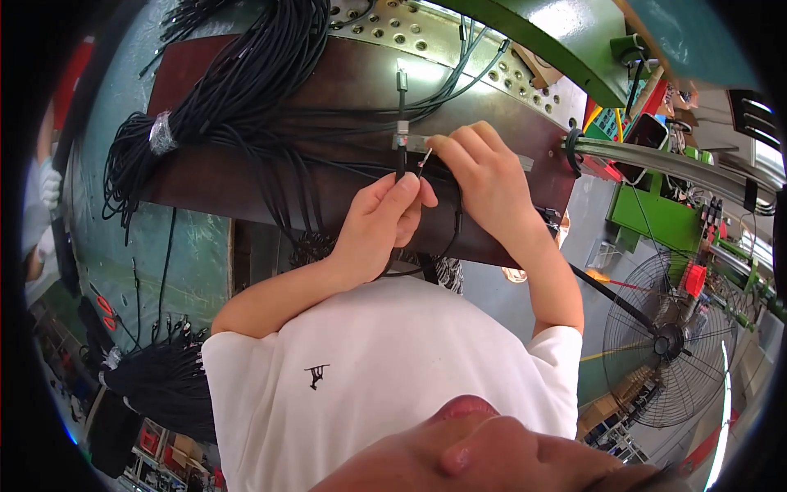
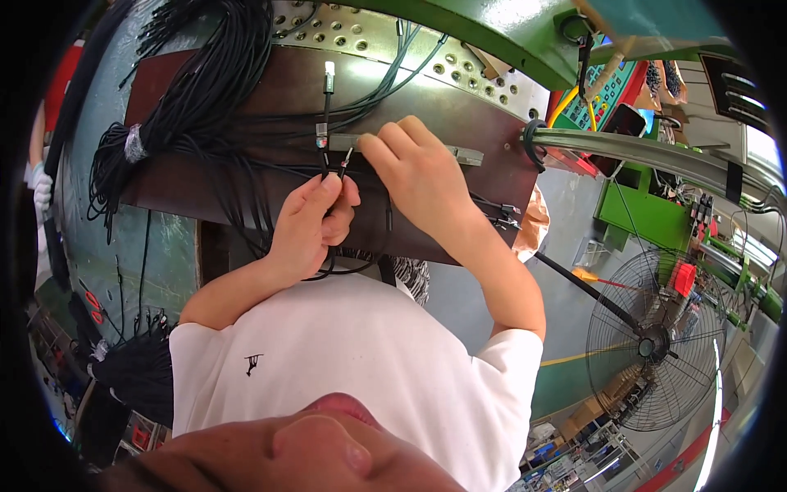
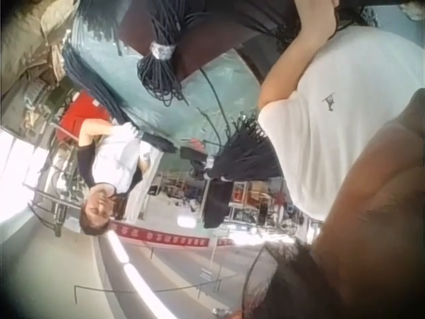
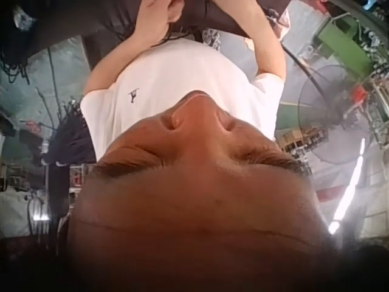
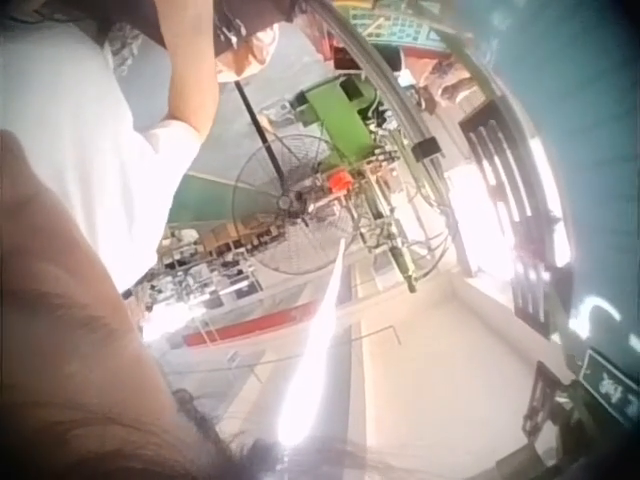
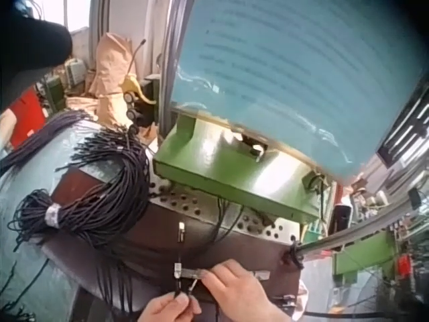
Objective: Plugging individual black cables into a metal connector fixture on a factory workbench.
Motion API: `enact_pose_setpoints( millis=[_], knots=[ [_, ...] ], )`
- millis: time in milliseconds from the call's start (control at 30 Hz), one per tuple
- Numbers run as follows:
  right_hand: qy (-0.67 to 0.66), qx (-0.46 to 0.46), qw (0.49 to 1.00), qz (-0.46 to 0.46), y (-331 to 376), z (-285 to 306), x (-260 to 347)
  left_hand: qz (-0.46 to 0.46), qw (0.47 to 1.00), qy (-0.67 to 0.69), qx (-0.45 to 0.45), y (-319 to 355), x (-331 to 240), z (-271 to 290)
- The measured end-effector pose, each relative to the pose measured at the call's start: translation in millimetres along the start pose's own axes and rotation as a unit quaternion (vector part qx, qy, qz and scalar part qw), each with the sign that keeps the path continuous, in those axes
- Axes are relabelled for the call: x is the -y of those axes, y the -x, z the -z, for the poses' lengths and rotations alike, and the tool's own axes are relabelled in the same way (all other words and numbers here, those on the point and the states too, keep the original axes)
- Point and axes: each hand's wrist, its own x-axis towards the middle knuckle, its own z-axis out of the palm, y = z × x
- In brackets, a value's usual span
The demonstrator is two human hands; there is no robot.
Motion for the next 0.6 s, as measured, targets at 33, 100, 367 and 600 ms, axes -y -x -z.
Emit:
enact_pose_setpoints(
  millis=[33, 100, 367, 600],
  knots=[
    [0.009, 0.0, 1.0, 0.003, -2, 1, -1, 0.01, 1.0, 0.001, 0.005, 0, -3, -1],
    [0.002, -0.002, 1.0, 0.006, 1, -2, -2, 0.014, 0.999, -0.037, -0.002, -1, -1, -3],
    [0.029, -0.072, 0.995, 0.069, 11, 18, 3, 0.064, 0.992, -0.078, 0.075, -3, -7, -5],
    [-0.1, -0.197, 0.969, -0.111, 37, -10, -17, -0.12, 0.954, -0.275, 0.024, 6, -8, 3]
  ],
)
